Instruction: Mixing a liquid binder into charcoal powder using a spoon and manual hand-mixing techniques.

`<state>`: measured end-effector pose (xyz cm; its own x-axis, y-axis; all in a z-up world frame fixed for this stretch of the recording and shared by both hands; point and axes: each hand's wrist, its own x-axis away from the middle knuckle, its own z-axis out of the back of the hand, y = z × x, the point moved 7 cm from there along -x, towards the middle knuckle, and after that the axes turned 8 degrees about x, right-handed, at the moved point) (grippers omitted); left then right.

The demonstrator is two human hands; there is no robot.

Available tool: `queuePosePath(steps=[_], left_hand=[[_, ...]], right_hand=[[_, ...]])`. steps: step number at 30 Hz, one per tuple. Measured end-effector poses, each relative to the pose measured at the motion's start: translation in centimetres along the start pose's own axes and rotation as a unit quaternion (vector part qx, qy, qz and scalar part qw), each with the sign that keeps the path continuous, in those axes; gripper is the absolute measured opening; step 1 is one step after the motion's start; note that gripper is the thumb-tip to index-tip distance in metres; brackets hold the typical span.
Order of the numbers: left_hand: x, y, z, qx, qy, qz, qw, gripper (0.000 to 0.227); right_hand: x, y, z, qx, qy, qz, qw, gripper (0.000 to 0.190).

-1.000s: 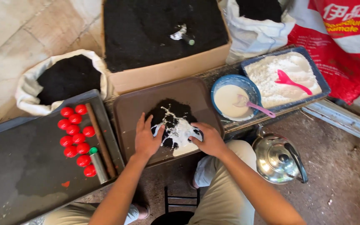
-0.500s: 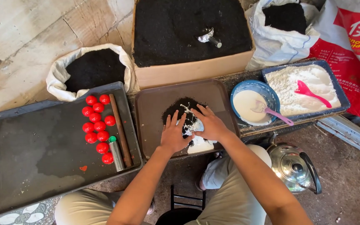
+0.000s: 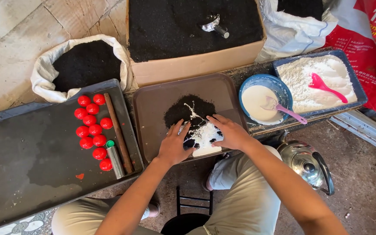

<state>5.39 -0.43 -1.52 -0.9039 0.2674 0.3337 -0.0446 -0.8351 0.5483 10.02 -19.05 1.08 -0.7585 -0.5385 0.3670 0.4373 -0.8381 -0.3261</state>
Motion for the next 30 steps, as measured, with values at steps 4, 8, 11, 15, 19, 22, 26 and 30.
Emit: queuePosePath(steps=[4, 8, 11, 15, 19, 22, 26, 30], left_hand=[[1.1, 1.2, -0.7, -0.024, -0.050, 0.022, 0.998, 0.098], [-0.6, -0.5, -3.8, -0.088, 0.022, -0.022, 0.996, 0.116], [-2.0, -1.2, -4.8, -0.139, 0.067, -0.044, 0.987, 0.115], [-3.8, -1.9, -4.8, -0.168, 0.124, -0.081, 0.975, 0.097], [-7.0, -3.4, -5.3, -0.155, 0.131, -0.087, 0.975, 0.087], [-8.8, -4.0, -4.5, -0.110, 0.132, -0.082, 0.982, 0.071], [-8.2, -1.1, -0.7, 0.048, 0.118, -0.059, 0.990, 0.063], [-7.5, 0.6, 0.4, 0.035, 0.036, -0.067, 0.996, 0.068]], right_hand=[[0.0, 0.6, -1.7, 0.040, -0.047, 0.004, 0.998, 0.108], [-0.9, 0.9, -3.1, 0.060, -0.030, 0.034, 0.997, 0.108], [-1.8, 1.2, -3.4, 0.056, -0.023, 0.046, 0.997, 0.105], [-3.2, 1.4, -4.0, 0.042, -0.011, 0.058, 0.997, 0.087], [-5.9, 2.0, -3.7, 0.028, 0.017, 0.050, 0.998, 0.064], [-7.0, 1.6, -1.9, -0.022, 0.053, 0.029, 0.998, 0.055], [-7.1, 1.0, 2.0, -0.059, 0.085, 0.021, 0.994, 0.058], [-5.8, 0.4, 4.6, 0.047, 0.043, 0.009, 0.998, 0.055]])
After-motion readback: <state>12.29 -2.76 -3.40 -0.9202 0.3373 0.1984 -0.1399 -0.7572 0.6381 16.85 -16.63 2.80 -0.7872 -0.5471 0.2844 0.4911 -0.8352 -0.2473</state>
